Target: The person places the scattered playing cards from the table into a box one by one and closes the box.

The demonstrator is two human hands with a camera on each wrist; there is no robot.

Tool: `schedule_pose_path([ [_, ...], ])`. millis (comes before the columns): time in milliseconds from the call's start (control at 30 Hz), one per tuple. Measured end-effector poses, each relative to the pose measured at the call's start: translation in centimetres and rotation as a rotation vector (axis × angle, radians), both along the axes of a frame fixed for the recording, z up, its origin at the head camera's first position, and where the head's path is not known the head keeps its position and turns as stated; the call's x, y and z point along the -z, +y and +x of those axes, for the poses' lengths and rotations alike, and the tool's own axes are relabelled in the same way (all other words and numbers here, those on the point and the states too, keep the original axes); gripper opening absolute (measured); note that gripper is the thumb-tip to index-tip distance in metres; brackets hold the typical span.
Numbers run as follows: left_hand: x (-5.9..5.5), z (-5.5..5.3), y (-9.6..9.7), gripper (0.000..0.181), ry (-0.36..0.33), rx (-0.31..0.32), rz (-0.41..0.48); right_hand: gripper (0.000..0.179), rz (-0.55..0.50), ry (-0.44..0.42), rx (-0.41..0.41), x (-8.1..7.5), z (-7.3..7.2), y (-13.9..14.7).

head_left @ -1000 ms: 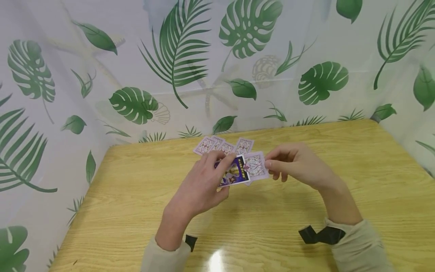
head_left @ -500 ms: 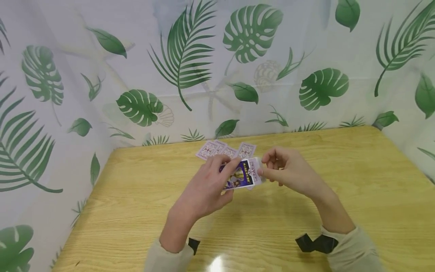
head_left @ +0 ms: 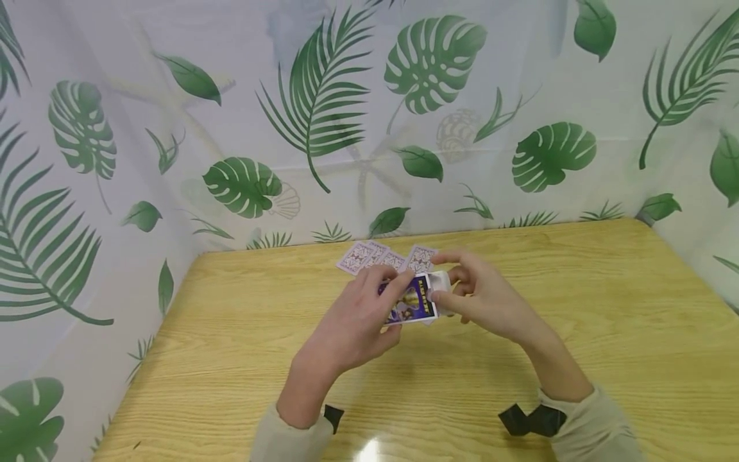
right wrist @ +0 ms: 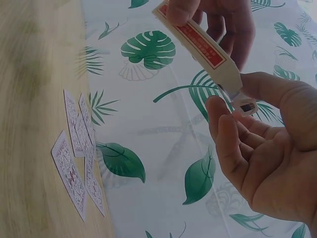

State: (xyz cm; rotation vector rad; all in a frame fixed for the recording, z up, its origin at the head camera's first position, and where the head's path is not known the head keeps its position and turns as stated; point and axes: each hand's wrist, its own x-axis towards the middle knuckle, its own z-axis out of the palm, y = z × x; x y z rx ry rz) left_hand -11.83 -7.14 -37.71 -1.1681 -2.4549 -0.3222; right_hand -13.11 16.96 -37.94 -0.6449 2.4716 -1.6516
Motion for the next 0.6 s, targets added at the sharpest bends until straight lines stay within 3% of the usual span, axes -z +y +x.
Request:
schedule_pose_path([
  [600,-0.48,-0.84,-0.45,0.073,-0.05,-0.015,-0.002,0.044,-0.024,-0.015,0.025,-0.31,-0.36,-0.76],
])
